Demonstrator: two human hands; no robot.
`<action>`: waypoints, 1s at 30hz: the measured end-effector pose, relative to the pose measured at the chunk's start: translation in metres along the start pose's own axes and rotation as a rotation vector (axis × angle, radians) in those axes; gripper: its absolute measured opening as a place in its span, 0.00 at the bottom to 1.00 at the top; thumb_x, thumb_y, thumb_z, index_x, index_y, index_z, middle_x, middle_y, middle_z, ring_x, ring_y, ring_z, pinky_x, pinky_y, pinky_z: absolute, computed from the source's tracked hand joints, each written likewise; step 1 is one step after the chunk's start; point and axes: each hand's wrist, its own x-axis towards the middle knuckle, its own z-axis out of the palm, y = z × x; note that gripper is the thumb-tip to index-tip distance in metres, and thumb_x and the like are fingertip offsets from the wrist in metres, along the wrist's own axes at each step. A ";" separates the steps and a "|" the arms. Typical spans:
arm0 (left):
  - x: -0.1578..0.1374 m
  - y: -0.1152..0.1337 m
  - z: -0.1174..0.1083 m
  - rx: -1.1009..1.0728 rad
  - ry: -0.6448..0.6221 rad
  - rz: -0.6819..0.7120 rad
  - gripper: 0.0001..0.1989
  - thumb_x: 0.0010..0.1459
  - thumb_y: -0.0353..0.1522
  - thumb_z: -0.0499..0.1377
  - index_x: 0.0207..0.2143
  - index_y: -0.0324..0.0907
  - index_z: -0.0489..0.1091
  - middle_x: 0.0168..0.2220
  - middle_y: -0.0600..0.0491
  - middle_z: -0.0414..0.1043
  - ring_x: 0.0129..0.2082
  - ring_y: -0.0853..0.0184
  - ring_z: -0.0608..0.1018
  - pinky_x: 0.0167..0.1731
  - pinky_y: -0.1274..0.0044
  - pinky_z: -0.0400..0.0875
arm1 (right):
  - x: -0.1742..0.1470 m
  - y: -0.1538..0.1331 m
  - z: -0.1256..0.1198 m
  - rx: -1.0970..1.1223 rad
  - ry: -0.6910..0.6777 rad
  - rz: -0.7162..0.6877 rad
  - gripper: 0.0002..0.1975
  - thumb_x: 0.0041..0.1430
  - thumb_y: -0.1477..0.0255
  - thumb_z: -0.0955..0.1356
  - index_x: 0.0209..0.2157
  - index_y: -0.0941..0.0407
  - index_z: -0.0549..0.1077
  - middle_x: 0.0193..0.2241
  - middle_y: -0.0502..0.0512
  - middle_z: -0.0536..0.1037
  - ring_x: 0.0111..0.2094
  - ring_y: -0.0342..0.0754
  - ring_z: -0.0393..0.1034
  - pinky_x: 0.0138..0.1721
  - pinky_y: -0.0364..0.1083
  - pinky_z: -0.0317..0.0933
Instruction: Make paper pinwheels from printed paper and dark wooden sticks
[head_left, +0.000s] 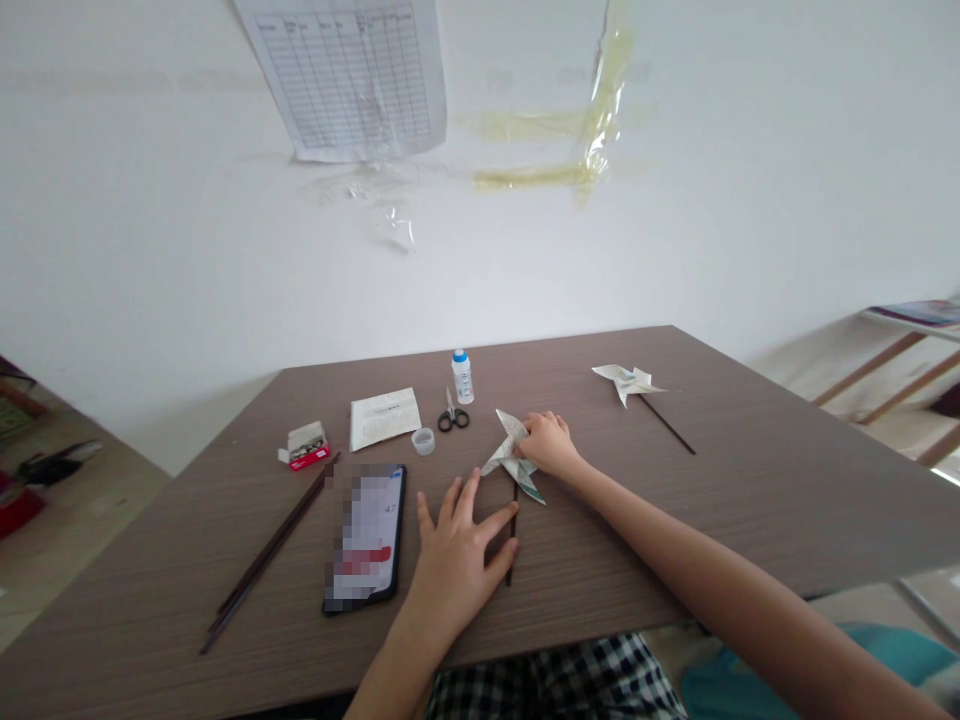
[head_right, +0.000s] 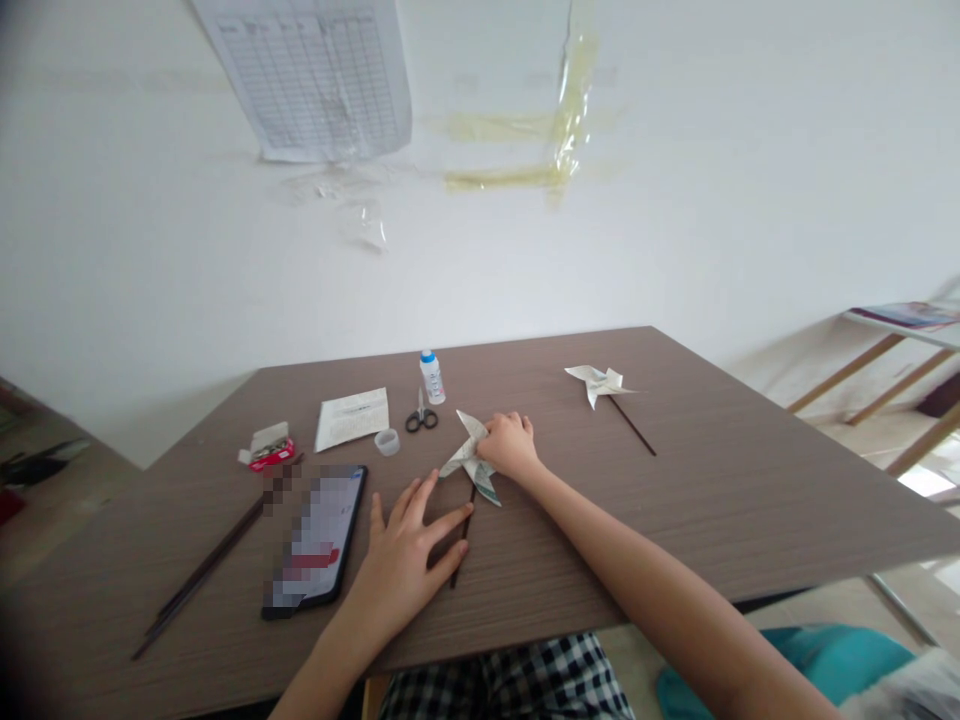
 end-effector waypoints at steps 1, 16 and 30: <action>0.000 0.000 0.000 0.002 -0.004 -0.001 0.22 0.74 0.35 0.70 0.66 0.63 0.85 0.84 0.44 0.65 0.82 0.34 0.68 0.77 0.25 0.50 | 0.000 0.001 0.000 0.000 -0.001 -0.005 0.13 0.64 0.75 0.75 0.47 0.52 0.92 0.57 0.61 0.89 0.67 0.64 0.74 0.76 0.59 0.56; 0.000 -0.001 -0.005 -0.037 -0.049 -0.002 0.22 0.75 0.36 0.69 0.68 0.62 0.84 0.85 0.45 0.62 0.83 0.33 0.66 0.77 0.25 0.46 | 0.009 0.008 -0.011 -0.012 -0.040 -0.003 0.06 0.58 0.71 0.81 0.39 0.51 0.93 0.47 0.60 0.92 0.57 0.62 0.83 0.59 0.51 0.70; -0.001 0.002 -0.005 -0.021 -0.032 -0.003 0.21 0.75 0.35 0.69 0.67 0.61 0.85 0.85 0.42 0.63 0.83 0.33 0.67 0.77 0.25 0.49 | 0.007 0.001 -0.008 -0.028 -0.019 0.053 0.09 0.58 0.74 0.78 0.39 0.52 0.93 0.45 0.62 0.93 0.60 0.64 0.83 0.64 0.54 0.69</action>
